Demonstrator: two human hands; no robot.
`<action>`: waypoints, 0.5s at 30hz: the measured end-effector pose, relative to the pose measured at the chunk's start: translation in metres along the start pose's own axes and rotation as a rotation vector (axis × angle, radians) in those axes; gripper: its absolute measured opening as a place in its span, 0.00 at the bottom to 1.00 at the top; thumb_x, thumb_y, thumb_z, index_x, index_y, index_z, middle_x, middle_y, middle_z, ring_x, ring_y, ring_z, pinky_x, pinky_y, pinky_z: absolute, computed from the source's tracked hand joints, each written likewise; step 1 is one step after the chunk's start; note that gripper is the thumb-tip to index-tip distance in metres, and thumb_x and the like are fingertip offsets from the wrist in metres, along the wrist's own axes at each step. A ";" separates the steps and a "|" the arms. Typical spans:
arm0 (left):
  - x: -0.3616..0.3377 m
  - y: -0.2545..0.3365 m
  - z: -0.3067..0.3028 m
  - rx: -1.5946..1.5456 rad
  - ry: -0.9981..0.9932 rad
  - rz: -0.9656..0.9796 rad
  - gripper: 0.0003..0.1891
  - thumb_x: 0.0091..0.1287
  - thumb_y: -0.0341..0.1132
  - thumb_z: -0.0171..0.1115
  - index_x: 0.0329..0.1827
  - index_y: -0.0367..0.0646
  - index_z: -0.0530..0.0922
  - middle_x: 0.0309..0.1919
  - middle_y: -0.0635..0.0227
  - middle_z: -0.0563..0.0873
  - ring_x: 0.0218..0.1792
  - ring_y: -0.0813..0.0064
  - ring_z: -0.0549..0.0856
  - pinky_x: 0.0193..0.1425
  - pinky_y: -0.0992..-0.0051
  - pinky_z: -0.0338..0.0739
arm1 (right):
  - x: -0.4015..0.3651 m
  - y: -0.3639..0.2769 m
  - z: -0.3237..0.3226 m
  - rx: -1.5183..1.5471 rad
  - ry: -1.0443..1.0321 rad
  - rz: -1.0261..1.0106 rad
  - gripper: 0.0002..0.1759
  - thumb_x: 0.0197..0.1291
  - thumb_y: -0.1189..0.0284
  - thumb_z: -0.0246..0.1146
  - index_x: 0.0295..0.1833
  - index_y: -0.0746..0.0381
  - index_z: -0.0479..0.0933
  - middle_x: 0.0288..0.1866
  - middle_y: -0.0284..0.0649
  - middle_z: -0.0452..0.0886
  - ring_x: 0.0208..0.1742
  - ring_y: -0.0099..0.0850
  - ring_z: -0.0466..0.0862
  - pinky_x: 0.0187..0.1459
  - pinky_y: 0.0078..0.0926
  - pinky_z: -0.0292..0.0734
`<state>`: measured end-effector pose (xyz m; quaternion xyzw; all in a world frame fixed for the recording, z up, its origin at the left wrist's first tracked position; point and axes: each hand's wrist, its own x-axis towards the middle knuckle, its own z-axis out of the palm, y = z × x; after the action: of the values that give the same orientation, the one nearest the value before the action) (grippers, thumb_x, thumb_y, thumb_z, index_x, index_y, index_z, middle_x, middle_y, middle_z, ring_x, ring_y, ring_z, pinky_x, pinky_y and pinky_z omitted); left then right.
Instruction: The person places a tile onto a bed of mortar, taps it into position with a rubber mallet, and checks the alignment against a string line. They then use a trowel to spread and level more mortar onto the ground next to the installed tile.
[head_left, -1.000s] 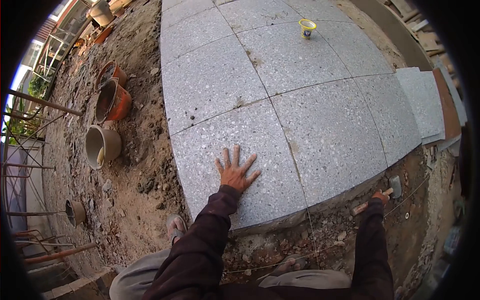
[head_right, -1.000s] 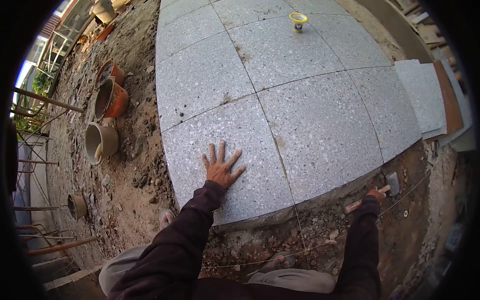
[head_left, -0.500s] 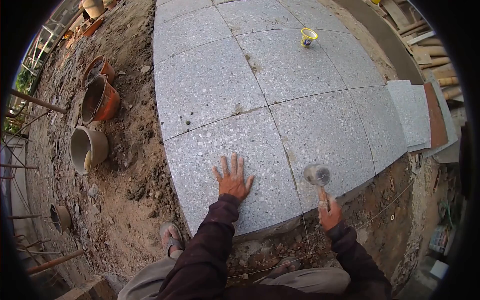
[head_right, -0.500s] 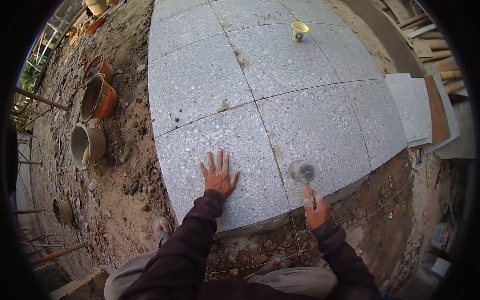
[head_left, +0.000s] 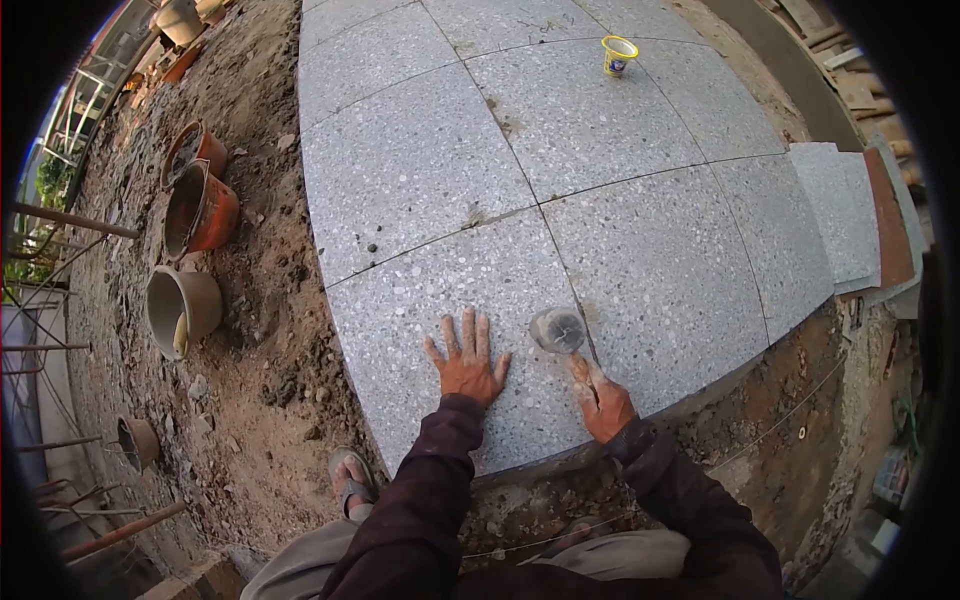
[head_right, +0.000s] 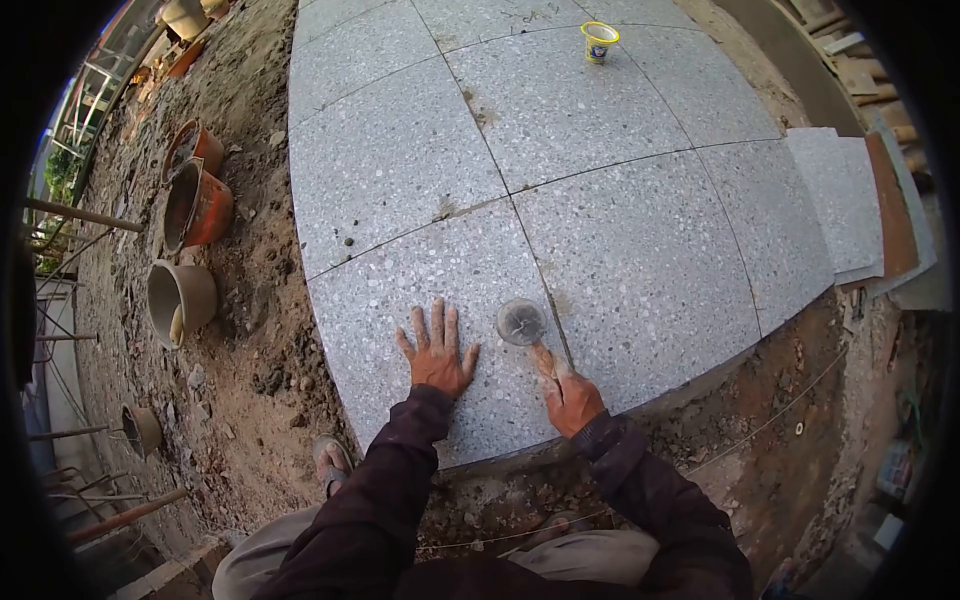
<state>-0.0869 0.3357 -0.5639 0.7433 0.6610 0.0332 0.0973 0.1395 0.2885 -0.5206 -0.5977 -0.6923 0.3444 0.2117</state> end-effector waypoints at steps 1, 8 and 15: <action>0.001 0.000 0.001 -0.009 -0.004 0.007 0.34 0.60 0.54 0.47 0.65 0.43 0.59 0.68 0.60 0.53 0.68 0.49 0.47 0.62 0.37 0.33 | -0.003 -0.006 -0.004 0.035 0.073 -0.070 0.19 0.54 0.73 0.56 0.51 0.69 0.68 0.34 0.57 0.76 0.34 0.54 0.77 0.34 0.42 0.72; 0.001 -0.003 -0.002 -0.029 -0.002 -0.010 0.33 0.62 0.54 0.46 0.66 0.44 0.57 0.69 0.61 0.51 0.68 0.49 0.45 0.62 0.38 0.32 | -0.006 0.001 0.007 -0.063 -0.042 -0.043 0.18 0.53 0.72 0.56 0.50 0.68 0.70 0.35 0.56 0.76 0.34 0.53 0.77 0.35 0.43 0.73; -0.005 0.000 0.001 0.010 0.010 -0.008 0.33 0.63 0.53 0.44 0.67 0.44 0.56 0.69 0.61 0.50 0.68 0.49 0.45 0.62 0.38 0.33 | -0.034 -0.030 -0.019 0.018 0.037 -0.166 0.21 0.52 0.74 0.57 0.53 0.69 0.68 0.40 0.55 0.77 0.39 0.51 0.79 0.36 0.39 0.75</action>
<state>-0.0874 0.3301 -0.5649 0.7408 0.6647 0.0333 0.0905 0.1389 0.2578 -0.4817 -0.5424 -0.7324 0.3210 0.2576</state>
